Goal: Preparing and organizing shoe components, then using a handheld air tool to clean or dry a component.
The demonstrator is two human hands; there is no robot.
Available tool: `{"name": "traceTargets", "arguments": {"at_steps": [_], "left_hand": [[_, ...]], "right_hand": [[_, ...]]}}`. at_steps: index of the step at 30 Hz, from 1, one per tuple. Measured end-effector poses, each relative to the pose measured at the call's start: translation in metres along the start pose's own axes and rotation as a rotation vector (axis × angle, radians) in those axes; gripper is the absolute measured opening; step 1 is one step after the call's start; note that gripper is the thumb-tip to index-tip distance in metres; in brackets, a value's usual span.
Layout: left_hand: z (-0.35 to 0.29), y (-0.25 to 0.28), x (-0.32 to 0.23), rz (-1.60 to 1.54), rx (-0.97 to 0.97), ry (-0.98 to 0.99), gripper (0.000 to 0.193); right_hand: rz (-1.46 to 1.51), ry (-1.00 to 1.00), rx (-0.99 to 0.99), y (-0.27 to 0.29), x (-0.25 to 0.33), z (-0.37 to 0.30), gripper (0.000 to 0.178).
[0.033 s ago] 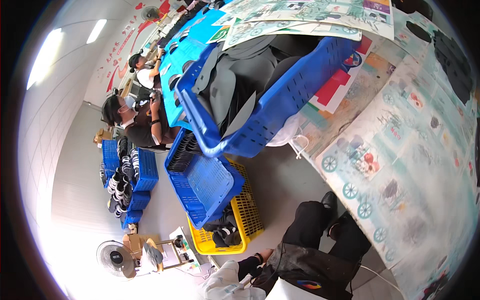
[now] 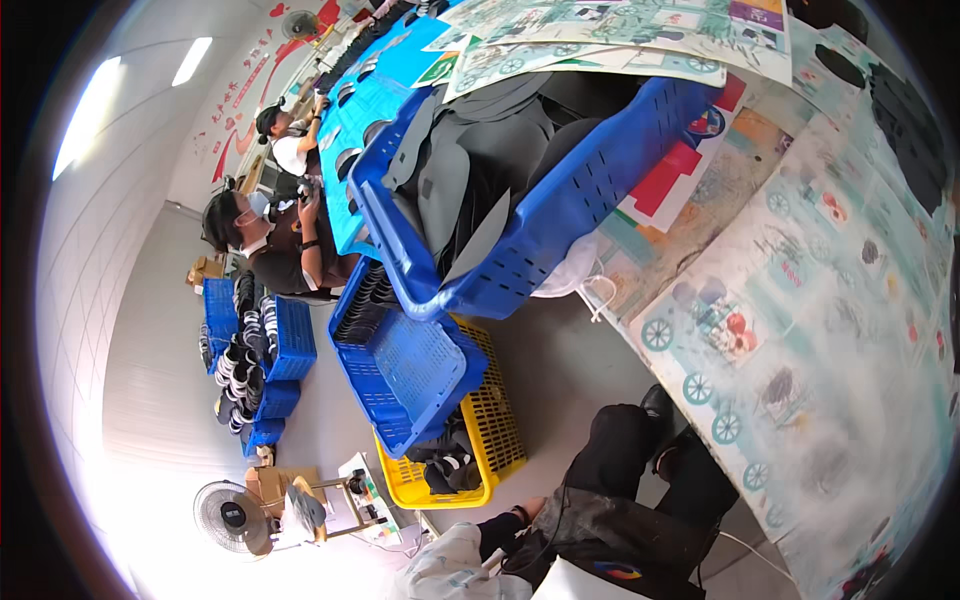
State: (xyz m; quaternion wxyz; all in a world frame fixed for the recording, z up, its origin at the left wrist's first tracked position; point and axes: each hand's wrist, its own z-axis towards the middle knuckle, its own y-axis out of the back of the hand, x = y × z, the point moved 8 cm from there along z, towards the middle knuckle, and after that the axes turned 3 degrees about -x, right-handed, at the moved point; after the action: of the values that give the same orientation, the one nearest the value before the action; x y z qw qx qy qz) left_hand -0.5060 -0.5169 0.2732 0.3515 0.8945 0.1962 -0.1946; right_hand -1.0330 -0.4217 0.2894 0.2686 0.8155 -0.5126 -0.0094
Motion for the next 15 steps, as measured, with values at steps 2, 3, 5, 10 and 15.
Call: {"name": "traceTargets", "arguments": {"at_steps": [2, 3, 5, 10, 15], "left_hand": [[0.026, -0.014, -0.031, 0.014, 0.139, -0.032, 0.026], [0.040, -0.011, -0.035, -0.012, 0.166, -0.038, 0.025], [0.065, -0.012, -0.047, -0.082, 0.271, -0.066, 0.025], [0.077, 0.083, -0.055, 0.066, -0.130, -0.120, 0.018], [-0.036, 0.213, -0.007, 0.189, -0.897, 0.609, 0.062]], "right_hand": [[0.008, -0.066, -0.022, 0.015, -0.018, -0.014, 0.012], [0.006, -0.059, -0.028, 0.021, -0.014, -0.010, 0.012], [-0.002, -0.077, -0.046, 0.029, -0.024, -0.019, 0.012], [-0.075, -0.010, -0.121, 0.057, -0.041, -0.024, 0.013], [-0.123, 0.097, -0.221, 0.110, -0.038, -0.043, 0.013]]}}
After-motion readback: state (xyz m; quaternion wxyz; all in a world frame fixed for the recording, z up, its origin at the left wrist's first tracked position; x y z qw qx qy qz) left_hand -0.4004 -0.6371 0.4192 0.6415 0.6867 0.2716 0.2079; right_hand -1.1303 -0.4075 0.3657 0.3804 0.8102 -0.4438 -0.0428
